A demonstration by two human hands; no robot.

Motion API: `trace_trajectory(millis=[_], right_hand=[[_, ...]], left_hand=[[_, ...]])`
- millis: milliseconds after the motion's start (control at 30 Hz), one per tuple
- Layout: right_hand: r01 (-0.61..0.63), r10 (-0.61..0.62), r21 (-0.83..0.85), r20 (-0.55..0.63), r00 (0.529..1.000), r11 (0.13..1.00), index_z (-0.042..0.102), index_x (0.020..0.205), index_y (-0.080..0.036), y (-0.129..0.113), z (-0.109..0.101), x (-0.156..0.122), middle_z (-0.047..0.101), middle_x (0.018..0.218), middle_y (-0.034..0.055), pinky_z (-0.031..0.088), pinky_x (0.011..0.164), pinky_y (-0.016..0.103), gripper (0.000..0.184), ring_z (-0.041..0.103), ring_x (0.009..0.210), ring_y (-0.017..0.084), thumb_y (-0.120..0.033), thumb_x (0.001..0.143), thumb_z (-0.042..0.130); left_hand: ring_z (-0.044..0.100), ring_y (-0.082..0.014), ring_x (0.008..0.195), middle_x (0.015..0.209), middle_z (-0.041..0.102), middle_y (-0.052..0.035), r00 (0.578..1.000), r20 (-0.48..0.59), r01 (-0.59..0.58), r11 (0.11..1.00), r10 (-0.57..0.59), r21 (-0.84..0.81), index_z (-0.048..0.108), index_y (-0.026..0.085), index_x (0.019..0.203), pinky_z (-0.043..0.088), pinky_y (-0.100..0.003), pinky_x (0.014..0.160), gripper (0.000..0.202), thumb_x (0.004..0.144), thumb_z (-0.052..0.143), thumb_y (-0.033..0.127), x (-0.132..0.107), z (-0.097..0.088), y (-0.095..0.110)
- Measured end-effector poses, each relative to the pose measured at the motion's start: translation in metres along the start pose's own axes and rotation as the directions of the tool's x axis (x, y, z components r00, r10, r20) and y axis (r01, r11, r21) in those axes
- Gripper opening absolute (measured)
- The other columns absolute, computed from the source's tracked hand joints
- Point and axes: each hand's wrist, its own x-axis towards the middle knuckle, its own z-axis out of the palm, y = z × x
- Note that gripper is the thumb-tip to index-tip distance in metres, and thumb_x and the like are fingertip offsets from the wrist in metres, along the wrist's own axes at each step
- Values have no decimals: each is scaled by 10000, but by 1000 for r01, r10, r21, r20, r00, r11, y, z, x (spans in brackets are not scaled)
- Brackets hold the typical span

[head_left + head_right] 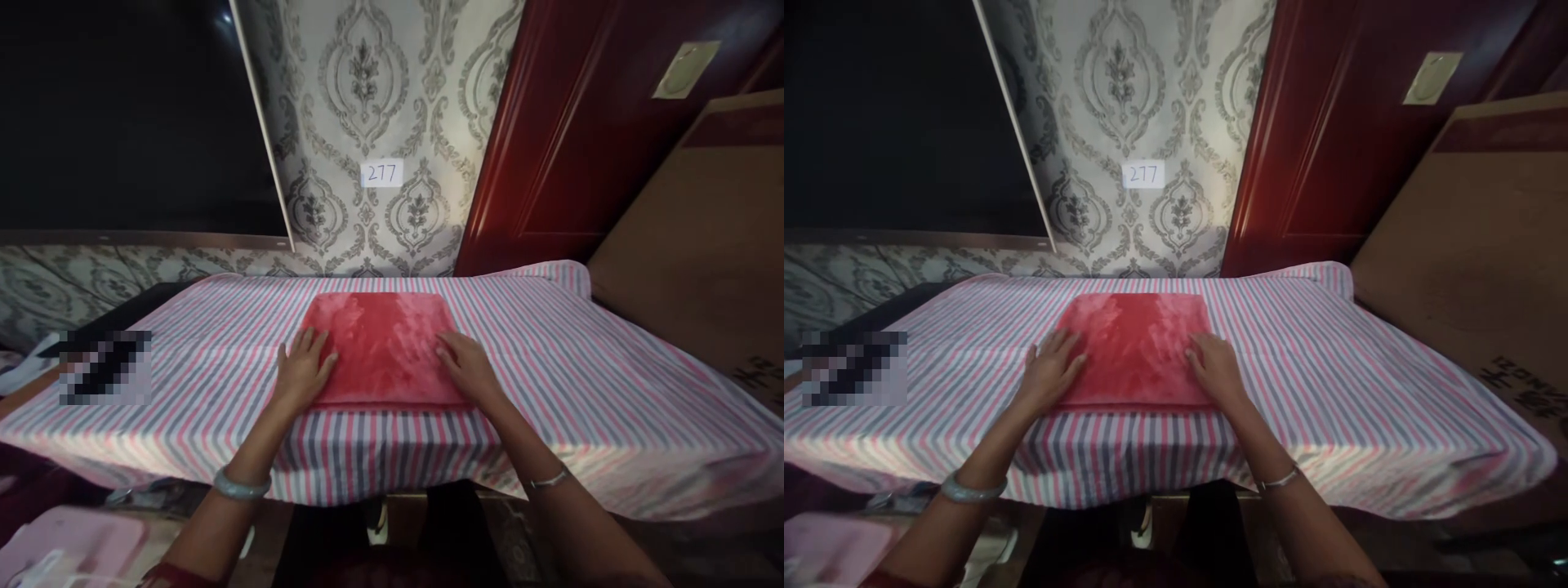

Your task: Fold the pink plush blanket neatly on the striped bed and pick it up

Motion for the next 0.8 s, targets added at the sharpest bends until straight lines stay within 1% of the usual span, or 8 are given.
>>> trace_trajectory(millis=[67,167,267,367,500,600,700,800], right_hand=[[-62,62,-8,-18,998,998,561,1470,-140,-5,-6,23,572,1494,140,362,1170,429,525,486,1402,285,-352,1027,376],[-163,166,-52,48,985,985,428,1572,-154,-20,-7,66,414,1621,146,325,1190,474,589,339,1507,310,-368,1023,408],[-252,260,-72,129,957,965,358,1611,-214,-34,-2,104,319,1674,128,279,1203,524,600,253,1546,327,-423,1049,374],[-317,326,-83,149,934,945,376,1601,-232,-35,8,128,334,1666,129,251,1197,569,582,229,1548,341,-464,1073,295],[-320,334,-105,173,926,942,448,1559,-252,-20,30,135,415,1619,121,289,1163,585,592,281,1514,337,-526,1074,250],[-314,326,-94,167,931,945,475,1543,-254,-9,43,134,444,1595,124,342,1131,581,616,304,1493,342,-554,1064,229],[-322,326,-52,156,932,945,490,1533,-273,-4,48,133,452,1588,116,381,1105,585,616,324,1478,354,-559,1056,228],[-340,339,-18,163,927,940,488,1536,-282,-3,47,133,427,1609,106,392,1096,597,617,326,1475,360,-566,1050,234]], left_hand=[[290,-320,1553,1650,367,-174,999,-25,-45,999,44,-5,461,162,1544,225,-589,1248,573,1034,357,401,19,-5,10],[282,-312,1557,1642,378,-184,994,18,-105,994,105,-33,436,156,1555,228,-563,1252,584,1027,372,397,59,-11,27],[257,-321,1564,1666,331,-185,997,65,-44,999,45,-18,414,160,1567,227,-578,1245,599,1030,358,421,100,-14,37],[245,-340,1564,1672,315,-189,996,92,18,1000,-19,17,417,160,1566,217,-617,1233,613,1037,324,456,129,-5,33],[305,-362,1526,1644,379,-160,987,140,72,997,-74,19,432,223,1560,279,-667,1182,616,1037,282,511,145,24,15],[315,-345,1516,1637,394,-137,984,165,78,997,-74,-20,396,241,1579,333,-638,1164,627,1035,274,529,150,40,6],[346,-328,1494,1605,442,-125,982,176,76,996,-66,-55,410,229,1572,370,-592,1159,632,1036,270,532,153,44,3],[366,-308,1482,1591,469,-104,984,155,99,993,-87,-69,449,241,1546,412,-572,1136,575,1051,238,442,153,43,3]])
